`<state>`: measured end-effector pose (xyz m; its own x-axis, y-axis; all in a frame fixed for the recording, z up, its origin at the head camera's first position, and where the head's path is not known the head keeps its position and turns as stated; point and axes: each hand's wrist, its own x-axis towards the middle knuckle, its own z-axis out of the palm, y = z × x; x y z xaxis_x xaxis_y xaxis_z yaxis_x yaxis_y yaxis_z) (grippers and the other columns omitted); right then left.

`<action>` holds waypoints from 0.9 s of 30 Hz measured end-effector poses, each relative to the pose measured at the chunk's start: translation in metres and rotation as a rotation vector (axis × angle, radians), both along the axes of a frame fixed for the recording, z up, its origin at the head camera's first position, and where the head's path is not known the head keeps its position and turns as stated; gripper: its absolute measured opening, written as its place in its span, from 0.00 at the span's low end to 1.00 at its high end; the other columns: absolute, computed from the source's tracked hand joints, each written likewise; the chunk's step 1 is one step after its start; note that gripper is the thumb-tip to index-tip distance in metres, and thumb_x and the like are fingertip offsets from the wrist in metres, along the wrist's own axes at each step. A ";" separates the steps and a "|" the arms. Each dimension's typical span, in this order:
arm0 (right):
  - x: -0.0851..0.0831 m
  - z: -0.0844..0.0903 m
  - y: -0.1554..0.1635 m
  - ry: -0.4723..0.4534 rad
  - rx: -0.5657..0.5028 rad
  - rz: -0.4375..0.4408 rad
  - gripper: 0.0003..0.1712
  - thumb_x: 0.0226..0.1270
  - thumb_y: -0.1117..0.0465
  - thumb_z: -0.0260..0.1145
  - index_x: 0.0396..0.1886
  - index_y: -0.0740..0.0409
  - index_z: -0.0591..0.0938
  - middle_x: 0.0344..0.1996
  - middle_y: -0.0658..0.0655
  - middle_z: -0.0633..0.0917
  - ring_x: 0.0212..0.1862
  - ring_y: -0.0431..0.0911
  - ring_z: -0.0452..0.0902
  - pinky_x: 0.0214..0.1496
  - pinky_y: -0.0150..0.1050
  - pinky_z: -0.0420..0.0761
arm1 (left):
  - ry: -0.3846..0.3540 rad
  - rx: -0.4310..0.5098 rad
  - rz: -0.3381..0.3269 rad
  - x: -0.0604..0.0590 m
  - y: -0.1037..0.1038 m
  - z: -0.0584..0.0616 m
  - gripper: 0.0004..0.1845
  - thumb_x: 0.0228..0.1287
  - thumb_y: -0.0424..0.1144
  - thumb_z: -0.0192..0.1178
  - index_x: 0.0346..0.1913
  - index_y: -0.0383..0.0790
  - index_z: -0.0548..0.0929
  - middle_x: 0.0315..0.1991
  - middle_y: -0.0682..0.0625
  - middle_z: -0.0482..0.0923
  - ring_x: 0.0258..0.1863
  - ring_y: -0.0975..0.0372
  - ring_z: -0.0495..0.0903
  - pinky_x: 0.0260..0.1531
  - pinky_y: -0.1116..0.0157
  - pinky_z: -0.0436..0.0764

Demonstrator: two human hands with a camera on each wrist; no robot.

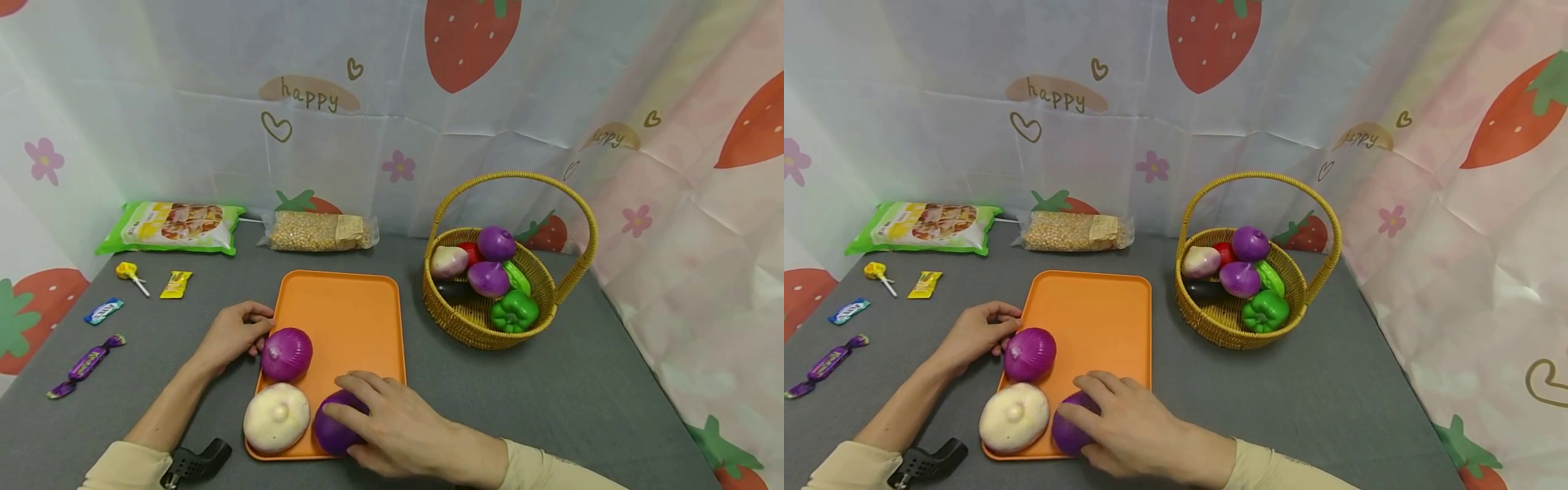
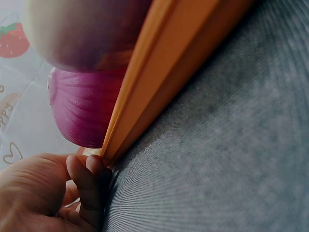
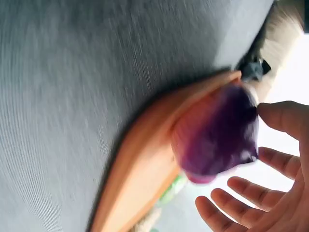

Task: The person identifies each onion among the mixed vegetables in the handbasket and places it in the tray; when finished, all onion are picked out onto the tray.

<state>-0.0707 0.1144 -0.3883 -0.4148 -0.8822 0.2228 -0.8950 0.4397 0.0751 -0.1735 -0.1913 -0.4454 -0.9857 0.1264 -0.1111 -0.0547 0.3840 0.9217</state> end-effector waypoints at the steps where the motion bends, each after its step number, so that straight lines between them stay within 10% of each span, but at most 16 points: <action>1: -0.002 0.003 0.001 0.010 -0.015 -0.005 0.33 0.58 0.42 0.70 0.62 0.44 0.73 0.62 0.55 0.74 0.63 0.47 0.73 0.51 0.39 0.84 | 0.001 0.001 0.000 0.000 0.000 0.000 0.18 0.69 0.35 0.57 0.54 0.25 0.74 0.35 0.39 0.79 0.20 0.66 0.76 0.20 0.69 0.81; 14: -0.059 0.063 0.038 0.152 -0.194 -0.160 0.26 0.61 0.49 0.70 0.57 0.52 0.78 0.58 0.60 0.78 0.56 0.52 0.78 0.52 0.45 0.83 | -0.001 0.001 -0.002 0.000 -0.001 0.000 0.18 0.69 0.36 0.57 0.55 0.25 0.74 0.36 0.39 0.79 0.20 0.66 0.76 0.20 0.69 0.81; 27: -0.160 0.106 0.109 0.019 -0.209 -0.665 0.20 0.65 0.59 0.62 0.56 0.57 0.79 0.55 0.62 0.80 0.55 0.59 0.77 0.46 0.57 0.82 | 0.004 0.005 -0.004 0.000 0.000 -0.001 0.18 0.69 0.36 0.57 0.55 0.25 0.74 0.35 0.40 0.79 0.19 0.66 0.76 0.20 0.69 0.81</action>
<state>-0.2311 0.2236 -0.2822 -0.8464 -0.3802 0.3728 -0.4301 0.9009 -0.0577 -0.1733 -0.1914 -0.4464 -0.9857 0.1306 -0.1067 -0.0498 0.3792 0.9240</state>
